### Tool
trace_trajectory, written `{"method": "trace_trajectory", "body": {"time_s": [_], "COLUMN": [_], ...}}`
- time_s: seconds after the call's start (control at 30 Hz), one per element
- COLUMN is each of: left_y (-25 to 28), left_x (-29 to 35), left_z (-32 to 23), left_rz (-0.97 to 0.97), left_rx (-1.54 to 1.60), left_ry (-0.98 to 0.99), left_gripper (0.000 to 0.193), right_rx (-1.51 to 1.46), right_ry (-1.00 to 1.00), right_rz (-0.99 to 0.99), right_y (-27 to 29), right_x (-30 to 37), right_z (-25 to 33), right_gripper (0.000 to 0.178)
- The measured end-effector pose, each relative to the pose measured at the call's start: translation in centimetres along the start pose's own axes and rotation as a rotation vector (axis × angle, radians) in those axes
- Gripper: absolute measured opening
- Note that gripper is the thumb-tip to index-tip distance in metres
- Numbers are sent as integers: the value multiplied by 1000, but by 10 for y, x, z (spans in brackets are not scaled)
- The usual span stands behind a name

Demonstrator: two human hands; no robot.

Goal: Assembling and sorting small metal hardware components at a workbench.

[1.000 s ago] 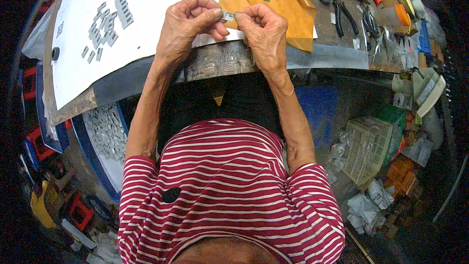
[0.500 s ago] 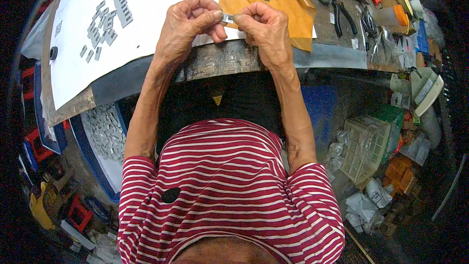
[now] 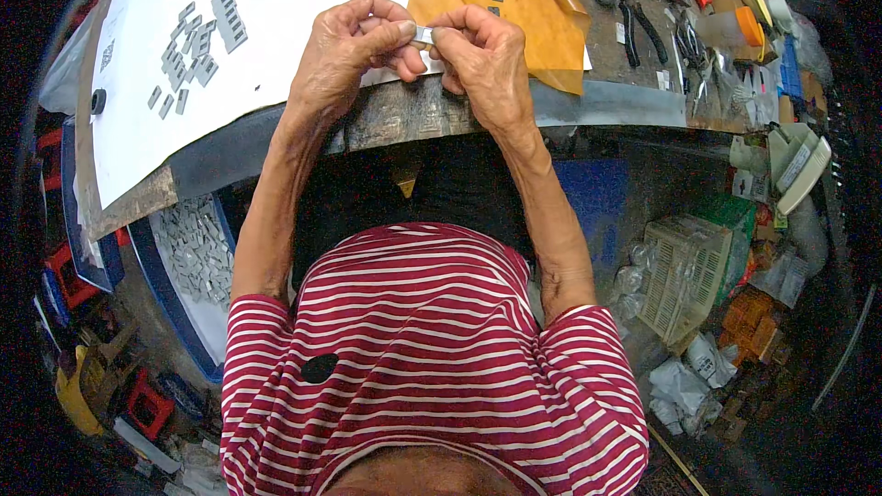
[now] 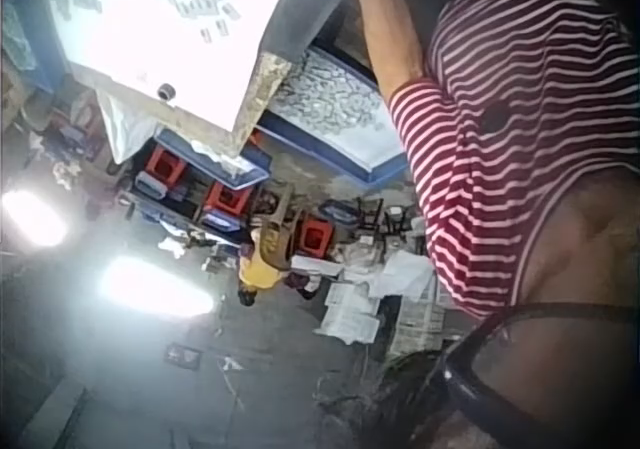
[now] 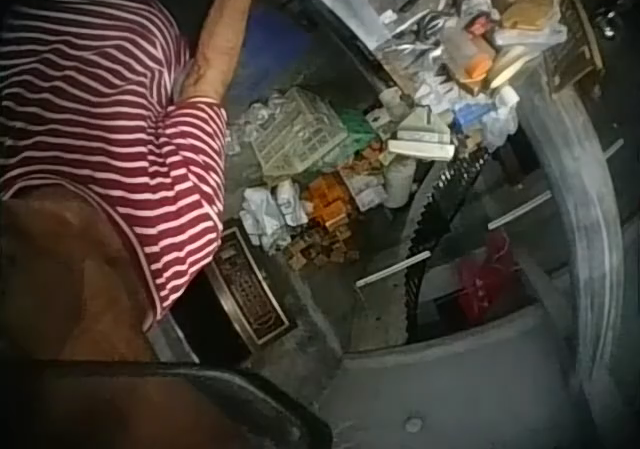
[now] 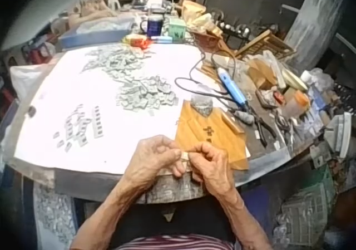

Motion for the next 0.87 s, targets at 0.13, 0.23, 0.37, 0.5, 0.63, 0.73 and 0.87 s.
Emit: {"method": "trace_trajectory", "body": {"time_s": [0.13,0.23,0.37,0.5,0.63,0.73,0.87], "left_y": [2,2,0,0,0,2,2], "left_x": [0,-1,-1,-1,-2,-2,-2], "left_z": [1,3,2,3,1,1,1], "left_rz": [11,14,4,2,-14,-28,-44], "left_rx": [40,49,8,2,-28,-20,-57], "left_ry": [12,29,3,-6,-15,-13,-28], "left_gripper": [12,12,12,12,12,15,16], "right_rx": [-7,-21,-60,-77,-20,-10,170], "right_ry": [27,47,87,85,124,158,261], "right_rz": [-47,-69,-76,-51,-49,-42,-54], "right_y": [-3,-2,-1,1,1,2,1], "right_x": [0,0,-1,-1,0,0,4], "right_z": [1,-1,-2,-3,-1,-3,1], "right_gripper": [12,11,11,10,11,12,12]}}
Point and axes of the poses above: each hand's wrist, its own x-axis away from the middle knuckle, its own y-axis out of the back of the hand, z = x × y, the point moved 5 cm from there along -x, towards the middle knuckle, and after that the axes turned 9 degrees about -z, right-handed, at the moved point
